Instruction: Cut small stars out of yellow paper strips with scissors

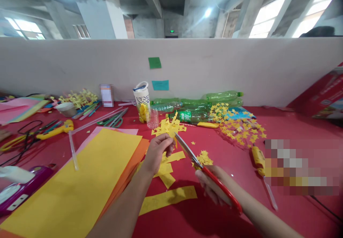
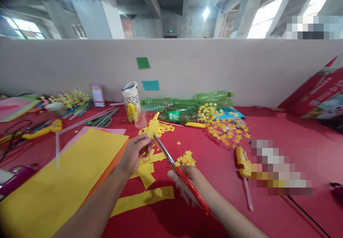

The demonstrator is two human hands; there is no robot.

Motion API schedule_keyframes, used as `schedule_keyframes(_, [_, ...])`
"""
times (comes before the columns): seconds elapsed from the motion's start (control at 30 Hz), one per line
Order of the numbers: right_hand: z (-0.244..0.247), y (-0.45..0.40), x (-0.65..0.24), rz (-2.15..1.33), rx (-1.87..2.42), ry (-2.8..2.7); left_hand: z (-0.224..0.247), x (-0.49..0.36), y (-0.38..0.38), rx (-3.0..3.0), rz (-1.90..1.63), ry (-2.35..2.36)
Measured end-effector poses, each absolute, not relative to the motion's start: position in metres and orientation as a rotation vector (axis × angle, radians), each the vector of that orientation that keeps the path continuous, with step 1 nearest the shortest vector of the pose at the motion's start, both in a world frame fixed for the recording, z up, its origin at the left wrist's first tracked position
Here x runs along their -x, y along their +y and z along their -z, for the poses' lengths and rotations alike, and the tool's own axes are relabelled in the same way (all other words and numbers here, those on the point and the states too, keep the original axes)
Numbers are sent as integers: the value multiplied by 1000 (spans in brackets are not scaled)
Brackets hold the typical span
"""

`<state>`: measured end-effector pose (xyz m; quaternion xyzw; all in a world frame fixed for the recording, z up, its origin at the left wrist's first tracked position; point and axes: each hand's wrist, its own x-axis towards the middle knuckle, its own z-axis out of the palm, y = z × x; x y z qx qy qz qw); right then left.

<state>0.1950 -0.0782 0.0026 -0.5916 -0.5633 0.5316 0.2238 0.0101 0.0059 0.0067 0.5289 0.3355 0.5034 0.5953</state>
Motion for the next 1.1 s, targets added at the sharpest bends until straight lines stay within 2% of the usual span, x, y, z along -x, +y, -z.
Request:
schedule_keyframes(0.4, [-4, -81, -197, -1464, 1492, -1657, -7, -10, 7, -1228, -1303, 809])
schedule_keyframes(1.1, [-1, -79, -199, -1500, 1543, -1603, -3, -17, 2, -1271, -1271, 889])
